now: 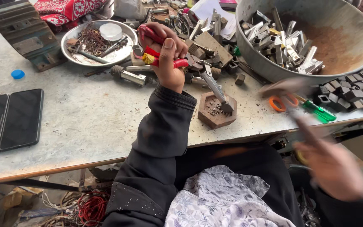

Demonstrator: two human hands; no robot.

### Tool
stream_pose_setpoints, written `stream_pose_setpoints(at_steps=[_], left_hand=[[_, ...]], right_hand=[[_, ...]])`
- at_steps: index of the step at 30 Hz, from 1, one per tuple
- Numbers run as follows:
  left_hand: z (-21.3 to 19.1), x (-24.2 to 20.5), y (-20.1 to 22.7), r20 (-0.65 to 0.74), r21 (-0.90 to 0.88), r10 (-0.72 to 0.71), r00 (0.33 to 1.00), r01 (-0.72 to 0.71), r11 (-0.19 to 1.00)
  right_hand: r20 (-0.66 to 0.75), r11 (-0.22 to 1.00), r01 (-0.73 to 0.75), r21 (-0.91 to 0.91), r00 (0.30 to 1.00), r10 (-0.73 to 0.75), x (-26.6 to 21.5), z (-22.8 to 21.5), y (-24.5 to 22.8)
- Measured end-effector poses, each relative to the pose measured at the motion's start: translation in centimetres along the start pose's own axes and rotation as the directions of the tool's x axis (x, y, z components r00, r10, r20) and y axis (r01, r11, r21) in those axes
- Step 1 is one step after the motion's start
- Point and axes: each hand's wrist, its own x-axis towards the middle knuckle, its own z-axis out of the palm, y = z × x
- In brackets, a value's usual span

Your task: The person uses pliers to hold a metal lock cylinder and a hammer to strike it repeatedly on a workbench. They adjust the cylinder's position and continue hammering to modify or disassemble the lock.

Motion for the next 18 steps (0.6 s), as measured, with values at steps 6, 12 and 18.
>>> stream_pose_setpoints(at_steps=[6,12,18], left_hand=[[-0.4,-0.4,-0.3,0.032,0.000,0.010,0.999,-0.010,1.000],[-0.6,-0.4,-0.5,-0.071,0.137,0.008,0.997,0.002,0.991],[-1.1,-0.6,-0.2,0.025,0.075,-0.014,1.000,0.012,0.997]], right_hand=[[-0.415,0.914,0.284,0.289,0.898,-0.148,-0.1,1.1,6.7],[-0.052,0.919,0.371,-0.137,0.923,-0.380,2.2,8.1,-2.8],[-0.469,0.670,0.349,0.655,0.883,-0.001,1.1,-1.5,-5.5]])
